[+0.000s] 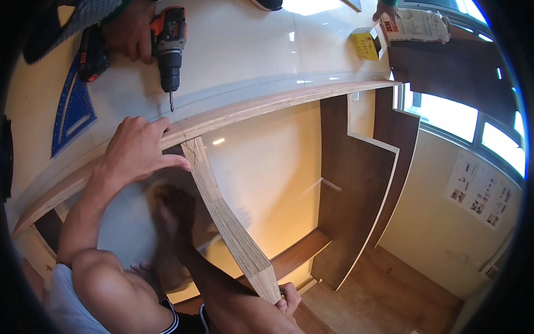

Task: The person assembles a wooden shelving unit by positioning boards and marking them with a pencil while another person uses a power drill to drive screws into the wood.

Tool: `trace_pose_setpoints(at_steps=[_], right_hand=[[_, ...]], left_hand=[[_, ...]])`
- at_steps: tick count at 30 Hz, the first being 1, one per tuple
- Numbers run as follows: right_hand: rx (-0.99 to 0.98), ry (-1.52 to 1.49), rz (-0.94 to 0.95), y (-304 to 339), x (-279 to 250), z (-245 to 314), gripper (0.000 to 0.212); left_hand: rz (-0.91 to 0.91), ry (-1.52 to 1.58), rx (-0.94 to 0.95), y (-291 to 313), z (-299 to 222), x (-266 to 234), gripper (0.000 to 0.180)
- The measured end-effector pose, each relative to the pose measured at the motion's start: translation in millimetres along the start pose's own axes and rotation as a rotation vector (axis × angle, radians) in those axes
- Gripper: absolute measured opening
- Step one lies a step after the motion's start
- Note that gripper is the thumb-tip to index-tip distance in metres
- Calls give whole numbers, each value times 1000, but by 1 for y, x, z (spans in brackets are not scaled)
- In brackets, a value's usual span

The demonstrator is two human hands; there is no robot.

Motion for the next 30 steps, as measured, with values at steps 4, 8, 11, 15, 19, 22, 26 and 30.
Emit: trace_pose_setpoints(at_steps=[4, 8, 11, 15, 19, 22, 26, 30], right_hand=[[-25, 18, 2, 9, -2, -8, 91], [59, -4, 25, 12, -4, 4, 84], [-10, 19, -43, 1, 1, 13, 88], [22, 96, -72, 8, -1, 11, 83], [34, 64, -478, 34, 34, -33, 76], [27, 34, -417, 38, 33, -22, 72], [136, 64, -235, 18, 14, 22, 51], [48, 228, -391, 22, -1, 11, 34]], left_hand=[[-28, 11, 13, 0, 2, 3, 83], [7, 13, 108, 1, 3, 4, 85], [-124, 9, 175, 13, -1, 8, 88], [-37, 9, 104, 16, -16, 3, 88], [-47, -29, 59, 18, -21, 6, 86], [-40, -76, 19, 24, -18, 3, 85], [7, -142, -39, 22, -25, -12, 87], [-72, -127, 36, 8, -39, 1, 84]])
Point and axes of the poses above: each hand's wrist, its own y-axis away from the middle knuckle, its own x-axis out of the palm, z = x × y, the point moved 1 cm from there along -y, towards the middle knuckle
